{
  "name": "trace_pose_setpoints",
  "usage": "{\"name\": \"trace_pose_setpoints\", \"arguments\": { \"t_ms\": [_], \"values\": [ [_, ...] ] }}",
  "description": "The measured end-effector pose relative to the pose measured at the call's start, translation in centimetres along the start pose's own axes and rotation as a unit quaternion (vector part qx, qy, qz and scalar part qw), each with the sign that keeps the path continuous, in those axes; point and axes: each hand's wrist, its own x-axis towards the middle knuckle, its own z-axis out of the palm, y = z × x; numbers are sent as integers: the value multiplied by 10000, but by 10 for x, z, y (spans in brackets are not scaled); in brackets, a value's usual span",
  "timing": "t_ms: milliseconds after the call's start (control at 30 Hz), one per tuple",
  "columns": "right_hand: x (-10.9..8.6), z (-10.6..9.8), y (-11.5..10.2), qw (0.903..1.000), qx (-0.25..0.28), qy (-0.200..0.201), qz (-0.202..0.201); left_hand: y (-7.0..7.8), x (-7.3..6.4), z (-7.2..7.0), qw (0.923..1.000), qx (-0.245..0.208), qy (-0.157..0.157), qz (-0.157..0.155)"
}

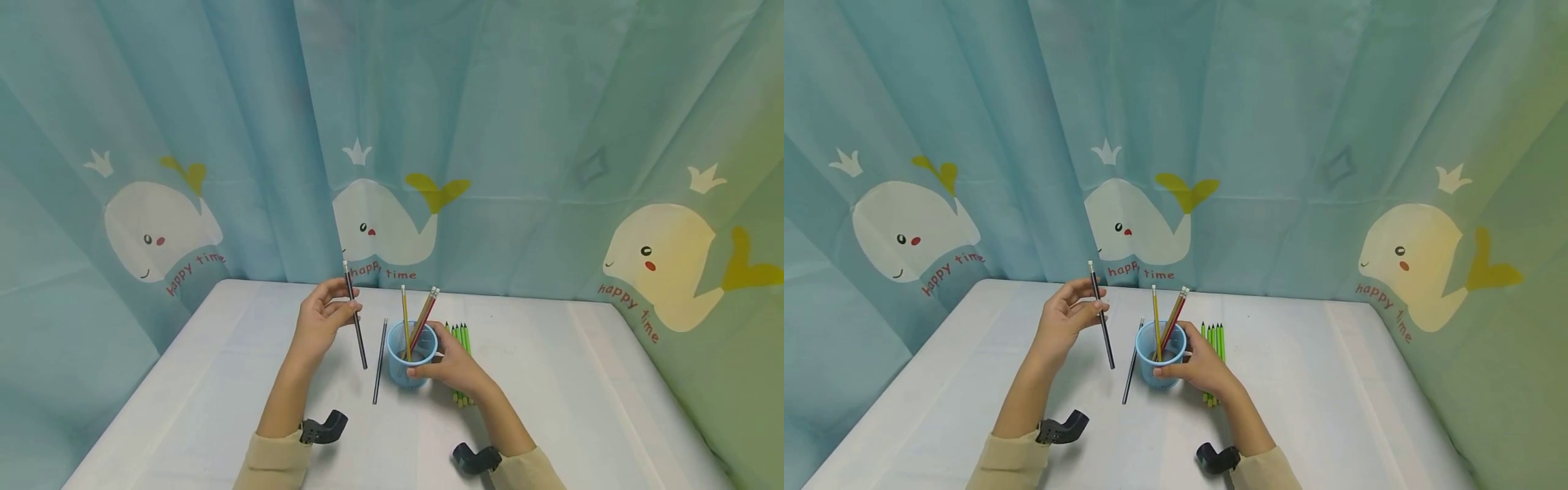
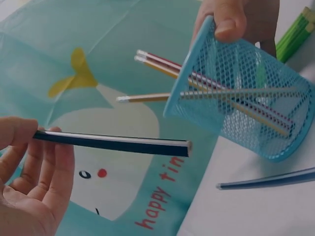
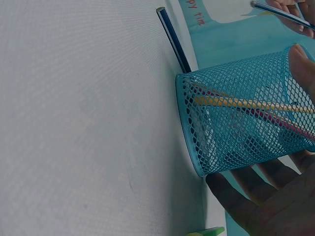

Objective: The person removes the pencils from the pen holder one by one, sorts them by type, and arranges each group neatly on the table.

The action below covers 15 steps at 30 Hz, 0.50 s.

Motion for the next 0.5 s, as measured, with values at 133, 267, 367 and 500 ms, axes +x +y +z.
{"name": "trace_pose_setpoints", "arguments": {
  "t_ms": [133,267,367,500],
  "values": [
    [0,0,1,10000,50,-34,-42,-5,1,-2,9998,58,-34,-162],
    [1,-1,0,10000,60,-41,-47,-11,2,-3,9996,68,-57,-274],
    [1,-1,0,10000,47,-38,-45,-14,3,-4,9991,142,-42,-393],
    [1,-1,0,10000,19,-20,-10,-20,5,-5,9982,216,-85,-554]
  ]
}}
